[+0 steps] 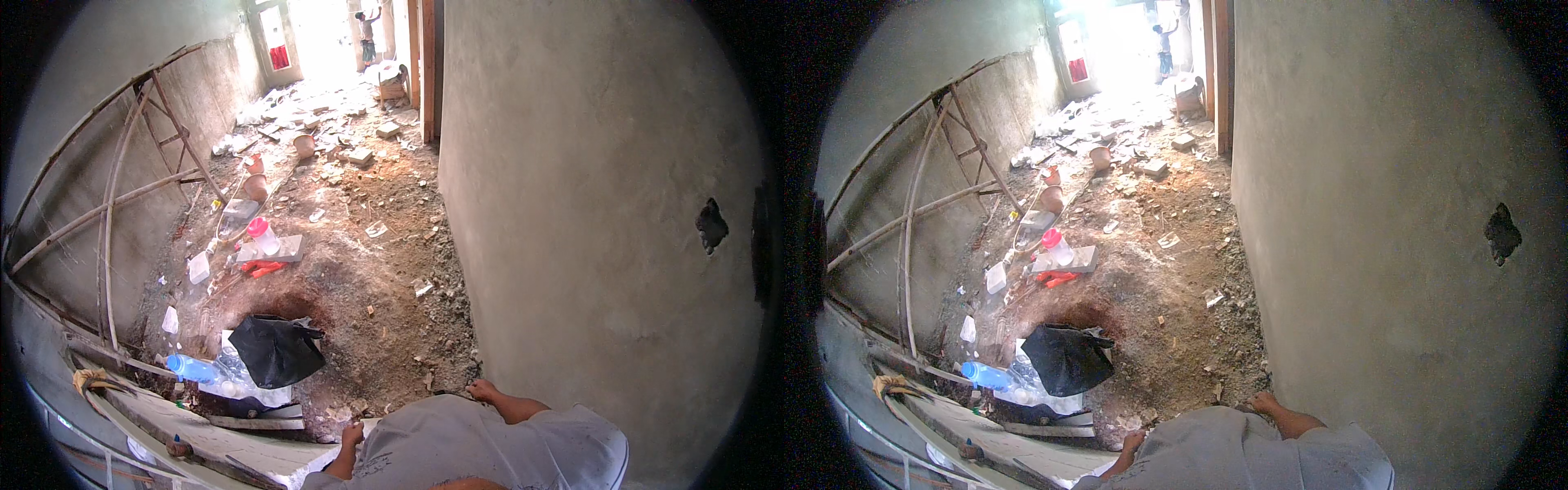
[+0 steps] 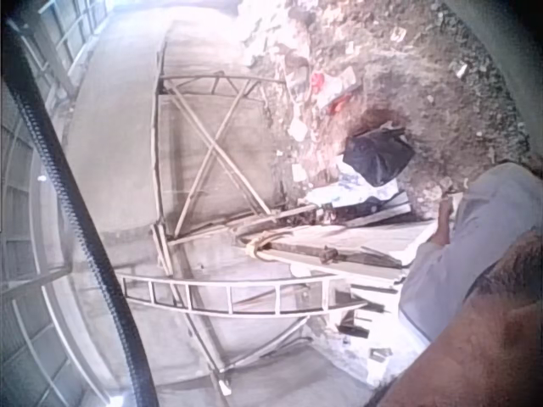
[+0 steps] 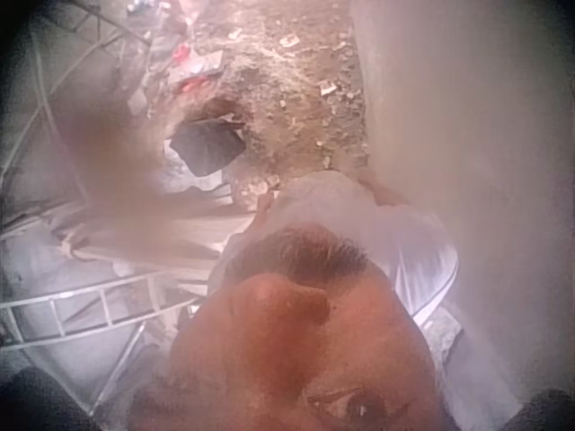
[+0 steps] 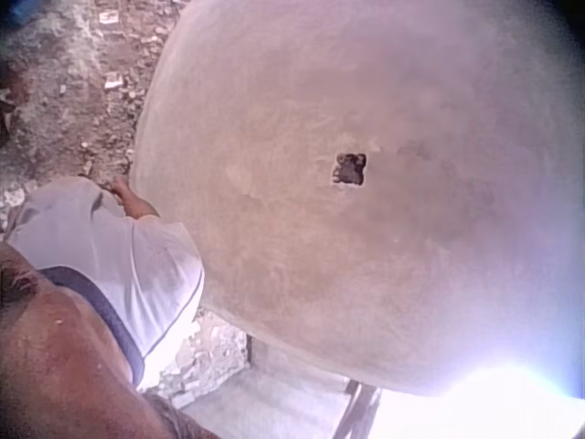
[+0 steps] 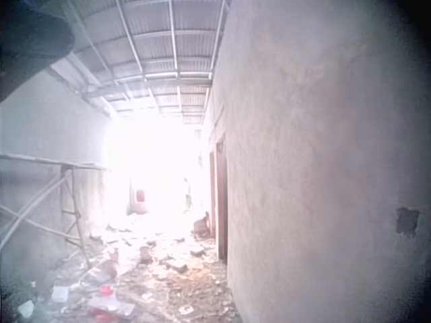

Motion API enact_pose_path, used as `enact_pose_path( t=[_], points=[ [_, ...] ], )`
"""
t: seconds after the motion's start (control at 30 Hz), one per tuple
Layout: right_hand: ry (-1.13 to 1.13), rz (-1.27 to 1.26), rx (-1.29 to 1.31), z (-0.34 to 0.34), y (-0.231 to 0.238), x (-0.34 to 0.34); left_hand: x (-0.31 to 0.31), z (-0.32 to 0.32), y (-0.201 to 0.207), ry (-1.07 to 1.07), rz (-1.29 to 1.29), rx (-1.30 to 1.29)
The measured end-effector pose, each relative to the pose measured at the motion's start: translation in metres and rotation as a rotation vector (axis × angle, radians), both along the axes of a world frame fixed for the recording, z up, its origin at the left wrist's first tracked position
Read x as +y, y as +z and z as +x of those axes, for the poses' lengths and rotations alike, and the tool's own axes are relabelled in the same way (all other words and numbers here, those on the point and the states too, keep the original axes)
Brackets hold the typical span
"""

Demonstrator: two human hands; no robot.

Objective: The person walks through a construction site, picks up a long wooden straightedge, and uses it to smooth a freshly plastered wall. The person then picks up an orange plastic basin and places it on the floor.

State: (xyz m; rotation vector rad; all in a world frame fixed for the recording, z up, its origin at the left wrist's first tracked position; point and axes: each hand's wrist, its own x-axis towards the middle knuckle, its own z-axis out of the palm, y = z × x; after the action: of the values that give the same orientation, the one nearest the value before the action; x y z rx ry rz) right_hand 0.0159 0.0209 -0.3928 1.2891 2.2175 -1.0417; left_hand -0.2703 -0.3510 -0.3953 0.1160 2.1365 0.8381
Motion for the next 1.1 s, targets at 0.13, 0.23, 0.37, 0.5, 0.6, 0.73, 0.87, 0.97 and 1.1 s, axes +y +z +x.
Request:
enact_pose_path(
  t=[0.13,0.23,0.37,0.5,0.6,0.73,0.87,0.97,1.1],
  points=[
    [0.054,0.076,0.034,-0.009,0.007,-0.001,0.003,-0.005,0.000,0.028,0.024,-0.050],
    [0.005,0.029,0.018,-0.017,0.020,-0.003,0.009,-0.008,0.011,-0.026,-0.019,-0.006],
    [-0.022,-0.011,0.044,-0.019,0.030,-0.007,0.015,-0.015,0.015,-0.068,-0.062,-0.022],
    [0.059,0.049,0.064,-0.016,0.025,-0.004,0.024,-0.014,0.025,-0.081,-0.066,-0.004],
    [0.201,0.108,0.100,-0.024,0.044,-0.009,0.009,-0.020,-0.004,-0.109,-0.100,0.053],
    [-0.036,-0.001,0.039,-0.022,0.036,-0.008,0.006,-0.019,-0.024,-0.114,-0.103,0.125],
    [0.027,0.045,0.003,-0.022,0.037,-0.011,0.005,-0.013,0.002,-0.022,-0.043,0.032],
    [0.039,-0.059,0.052,-0.017,0.041,-0.010,0.002,-0.001,0.009,-0.014,-0.060,0.091],
    [0.067,-0.021,0.023,-0.028,0.047,-0.011,-0.015,0.008,-0.018,0.024,-0.098,0.123]
  ],
)
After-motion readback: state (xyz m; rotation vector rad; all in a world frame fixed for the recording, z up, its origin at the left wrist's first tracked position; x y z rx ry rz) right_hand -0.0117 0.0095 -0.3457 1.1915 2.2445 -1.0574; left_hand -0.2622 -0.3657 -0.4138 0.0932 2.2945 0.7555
